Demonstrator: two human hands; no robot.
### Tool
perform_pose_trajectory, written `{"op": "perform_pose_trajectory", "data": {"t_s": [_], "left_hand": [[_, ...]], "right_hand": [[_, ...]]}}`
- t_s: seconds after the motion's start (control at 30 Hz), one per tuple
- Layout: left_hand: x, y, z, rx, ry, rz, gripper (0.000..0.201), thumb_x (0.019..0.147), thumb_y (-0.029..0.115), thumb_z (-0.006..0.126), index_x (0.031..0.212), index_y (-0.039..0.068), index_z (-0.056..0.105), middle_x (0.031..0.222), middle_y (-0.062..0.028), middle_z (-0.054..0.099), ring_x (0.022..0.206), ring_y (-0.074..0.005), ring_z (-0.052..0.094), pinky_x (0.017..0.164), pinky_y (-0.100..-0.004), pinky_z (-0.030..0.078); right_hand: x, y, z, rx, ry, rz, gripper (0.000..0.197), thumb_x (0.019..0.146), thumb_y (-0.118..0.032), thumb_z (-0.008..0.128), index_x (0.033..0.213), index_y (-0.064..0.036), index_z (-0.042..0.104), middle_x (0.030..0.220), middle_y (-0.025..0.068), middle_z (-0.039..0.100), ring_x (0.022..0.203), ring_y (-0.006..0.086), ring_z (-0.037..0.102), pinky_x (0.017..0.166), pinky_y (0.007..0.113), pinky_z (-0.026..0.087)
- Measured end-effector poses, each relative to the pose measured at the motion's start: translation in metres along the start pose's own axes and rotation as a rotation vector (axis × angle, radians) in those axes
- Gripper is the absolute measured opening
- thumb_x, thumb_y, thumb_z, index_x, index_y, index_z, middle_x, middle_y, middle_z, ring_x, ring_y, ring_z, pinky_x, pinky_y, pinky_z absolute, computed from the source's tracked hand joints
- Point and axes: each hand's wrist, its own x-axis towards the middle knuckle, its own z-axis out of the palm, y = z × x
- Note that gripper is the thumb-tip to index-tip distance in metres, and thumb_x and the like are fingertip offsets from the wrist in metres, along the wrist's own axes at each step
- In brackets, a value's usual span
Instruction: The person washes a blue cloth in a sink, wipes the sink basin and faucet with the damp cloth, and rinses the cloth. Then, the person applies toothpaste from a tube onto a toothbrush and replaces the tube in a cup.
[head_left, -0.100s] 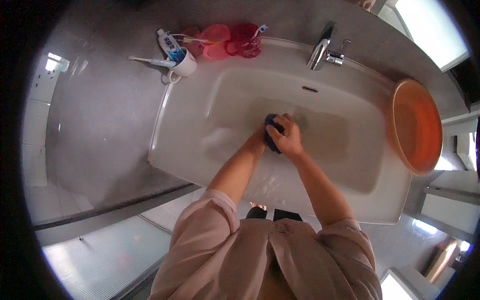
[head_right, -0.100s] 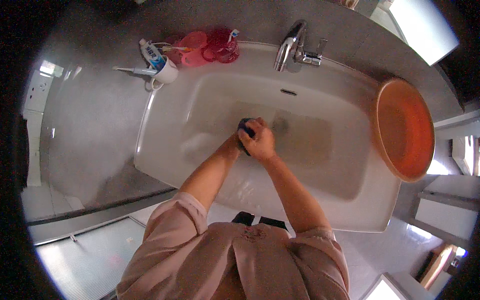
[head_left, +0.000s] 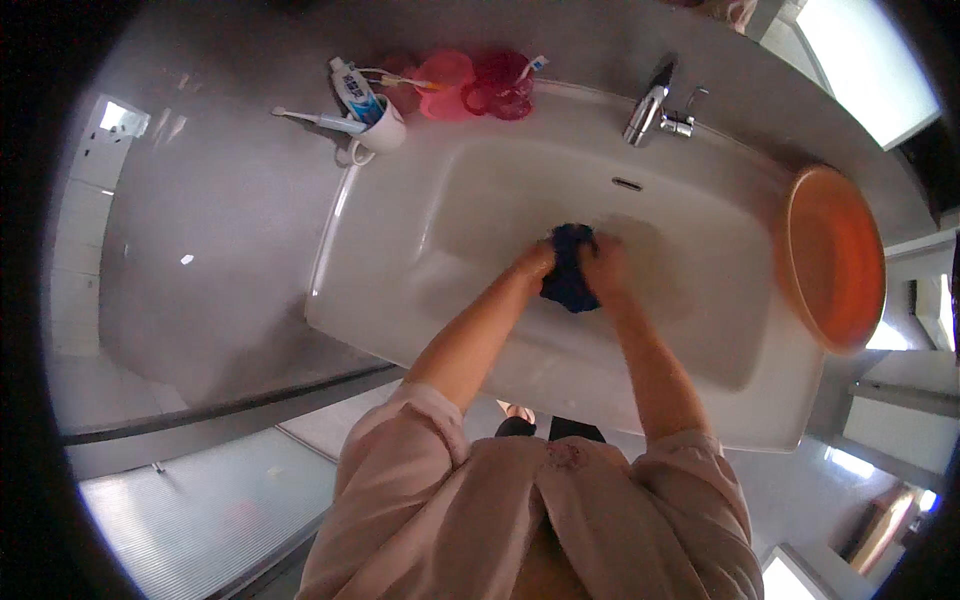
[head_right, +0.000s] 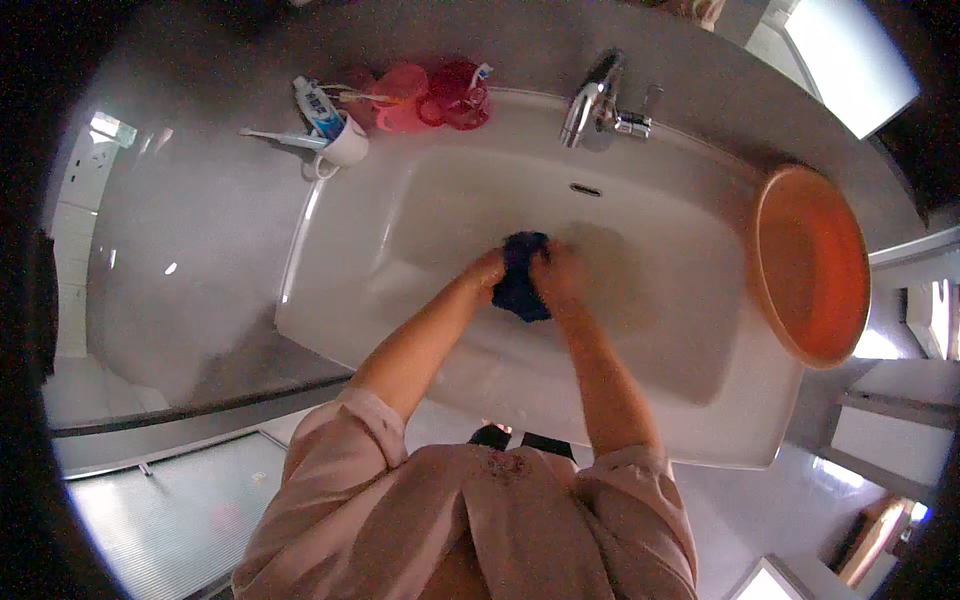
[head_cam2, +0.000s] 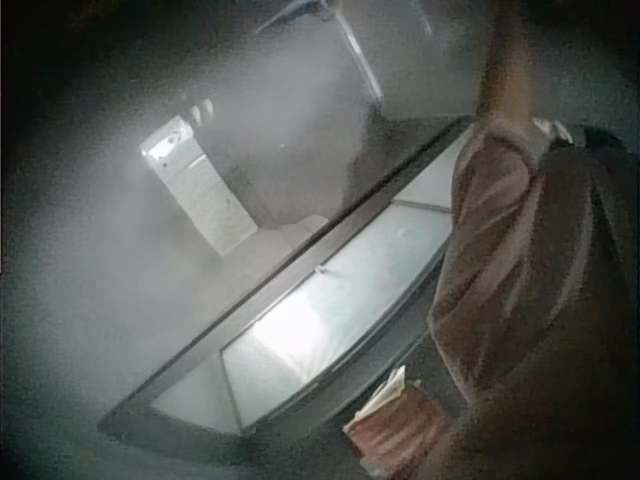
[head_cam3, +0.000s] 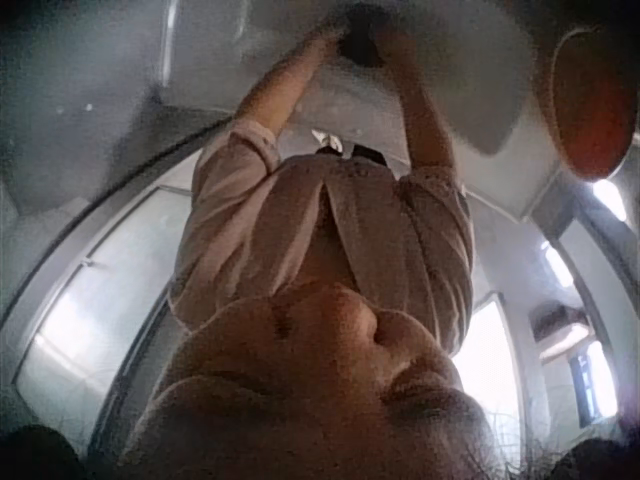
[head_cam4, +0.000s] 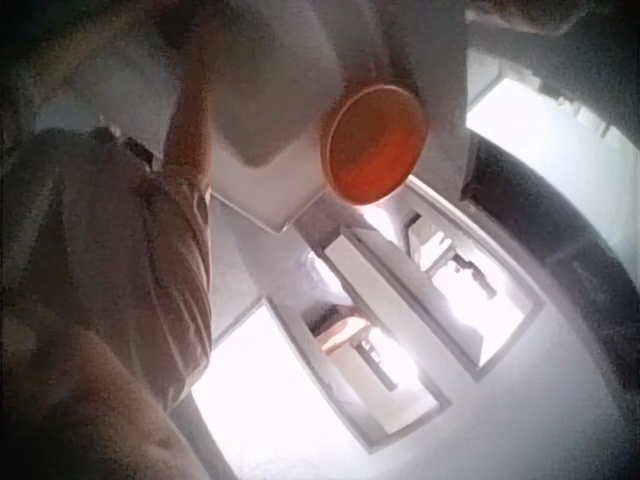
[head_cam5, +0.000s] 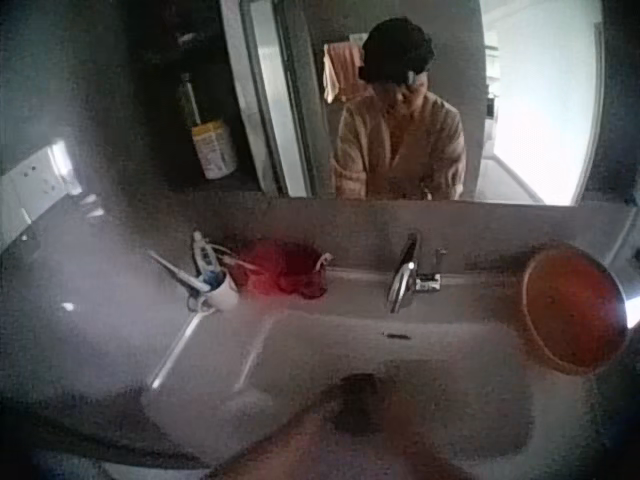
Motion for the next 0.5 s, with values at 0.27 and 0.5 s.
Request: {"op": "perform_pose_trajectory", "data": {"t_s": [0.27,0.5], "left_hand": [[-0.098,0.042,-0.009,1.425,0.362,0.425,0.027,0.083,0.032,0.063,0.095,0.008,0.067,0.100,-0.0123,0.063,0.098,-0.0229,0.055,0.085,-0.0357,0.044],[-0.145,0.042,-0.025,0.925,0.098,0.398,0.037,0.087,0.030,0.060,0.121,0.015,0.058,0.123,-0.0092,0.054,0.113,-0.0223,0.050,0.096,-0.0345,0.038]], "right_hand": [[-0.040,0.040,-0.051,-0.020,-0.022,0.000,0.029,0.075,-0.026,0.067,0.093,-0.0040,0.064,0.101,0.0202,0.058,0.096,0.0360,0.054,0.083,0.042,0.045],[-0.100,0.021,-0.058,-0.107,0.158,-0.288,0.020,0.067,-0.017,0.072,0.080,-0.0030,0.065,0.106,0.0172,0.059,0.100,0.0335,0.051,0.087,0.041,0.042]]}}
